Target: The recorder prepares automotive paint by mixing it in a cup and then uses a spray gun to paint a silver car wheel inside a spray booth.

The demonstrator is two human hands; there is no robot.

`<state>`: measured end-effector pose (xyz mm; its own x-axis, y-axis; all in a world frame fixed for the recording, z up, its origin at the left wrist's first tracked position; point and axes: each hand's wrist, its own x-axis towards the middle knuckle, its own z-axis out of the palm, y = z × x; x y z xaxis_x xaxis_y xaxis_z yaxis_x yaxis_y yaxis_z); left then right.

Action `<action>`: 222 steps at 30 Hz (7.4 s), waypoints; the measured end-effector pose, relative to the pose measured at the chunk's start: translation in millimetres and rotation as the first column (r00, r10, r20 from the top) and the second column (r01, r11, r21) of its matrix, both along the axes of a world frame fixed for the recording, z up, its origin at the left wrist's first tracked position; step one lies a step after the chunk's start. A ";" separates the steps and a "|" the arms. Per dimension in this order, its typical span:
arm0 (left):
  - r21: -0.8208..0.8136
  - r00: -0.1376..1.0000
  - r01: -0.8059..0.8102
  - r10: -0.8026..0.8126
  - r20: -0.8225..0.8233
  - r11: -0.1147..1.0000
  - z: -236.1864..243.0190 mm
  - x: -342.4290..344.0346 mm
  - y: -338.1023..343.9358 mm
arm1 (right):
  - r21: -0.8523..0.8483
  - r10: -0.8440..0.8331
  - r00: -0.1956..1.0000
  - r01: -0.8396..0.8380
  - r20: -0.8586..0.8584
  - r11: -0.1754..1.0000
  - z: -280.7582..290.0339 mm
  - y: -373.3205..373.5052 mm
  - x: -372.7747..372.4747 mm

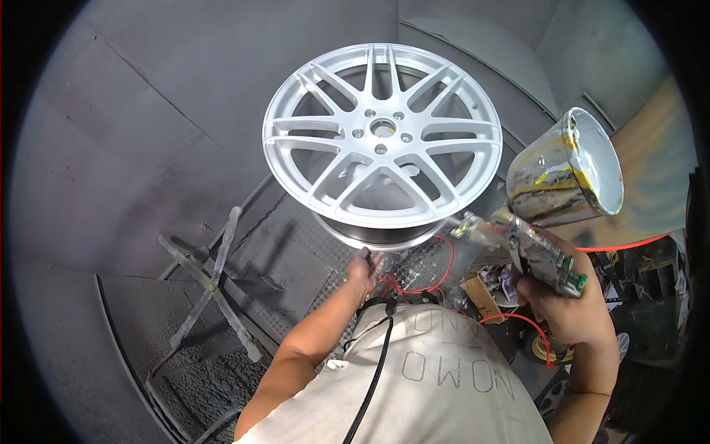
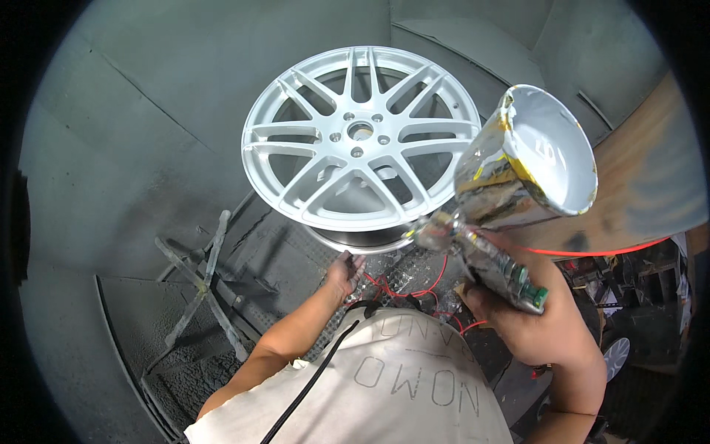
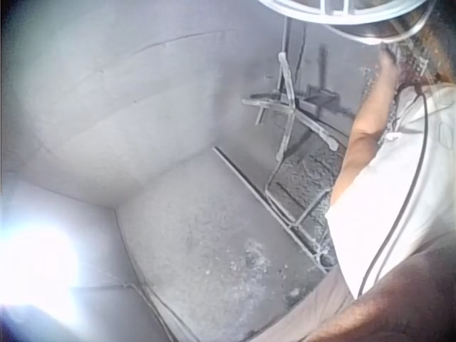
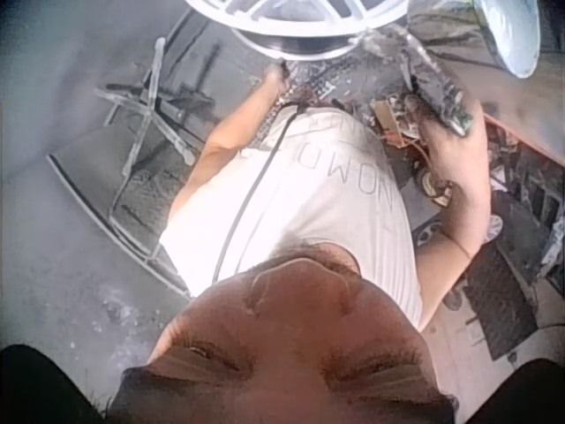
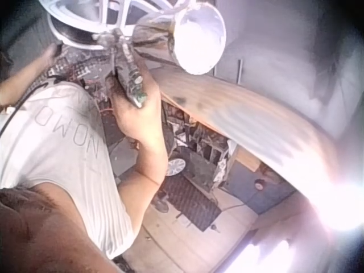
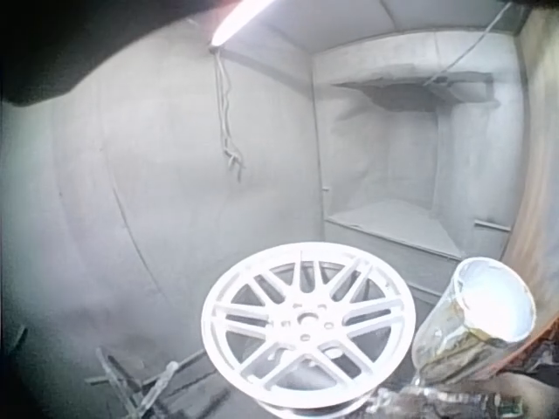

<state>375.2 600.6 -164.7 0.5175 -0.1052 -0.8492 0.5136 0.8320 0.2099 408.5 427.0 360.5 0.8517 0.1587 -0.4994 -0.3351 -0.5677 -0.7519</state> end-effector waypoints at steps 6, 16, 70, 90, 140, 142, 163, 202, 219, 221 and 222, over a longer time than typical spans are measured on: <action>-0.009 0.999 -0.032 0.032 -0.041 0.999 -5.4 27.4 18.8 | -0.079 -0.026 0.994 0.034 0.105 0.996 -10.7 0.8 31.5; 0.171 0.982 -0.186 0.188 0.000 0.968 -31.9 73.9 70.9 | 0.046 -0.098 0.985 0.106 -0.144 0.993 10.7 5.1 52.9; 0.192 0.992 -0.070 0.088 -0.085 0.979 -54.5 190.1 -3.7 | 0.180 0.056 0.985 -0.026 -0.162 0.983 -39.5 -67.4 216.9; 0.175 0.546 0.715 -0.696 0.467 0.677 144.4 226.2 -163.9 | 0.154 -0.318 0.931 0.346 -0.181 0.925 -218.0 -215.5 140.7; 0.525 -0.178 0.848 -0.972 0.152 -0.073 25.4 59.8 -95.4 | 0.507 0.082 0.984 0.011 -0.159 0.862 -43.3 -203.7 184.3; 0.593 -0.153 0.801 -0.986 0.062 -0.087 10.7 75.1 -65.7 | 0.555 0.112 0.991 -0.055 -0.069 0.830 -26.7 -166.9 213.4; 0.504 0.982 0.047 -0.133 0.136 0.862 -41.1 247.1 183.1 | 0.264 -0.199 0.931 0.118 0.304 0.957 -35.9 -8.2 353.4; 0.541 0.810 0.559 -0.552 -0.195 0.628 -66.9 207.9 131.0 | -0.014 -0.123 0.905 0.141 0.408 0.990 5.0 -26.3 371.9; 0.354 0.980 -0.198 0.187 0.065 0.914 21.6 175.9 -102.3 | -0.098 -0.324 0.877 0.379 0.355 0.920 31.2 -217.5 301.3; 0.025 0.995 -0.077 0.078 -0.055 0.997 34.9 178.2 -136.6 | -0.072 -0.259 0.928 0.288 0.268 0.955 34.6 -229.2 296.1; 0.045 0.980 0.194 -0.196 0.042 0.980 45.6 176.7 -146.8 | -0.035 -0.301 0.917 0.321 0.261 0.946 39.2 -233.9 286.7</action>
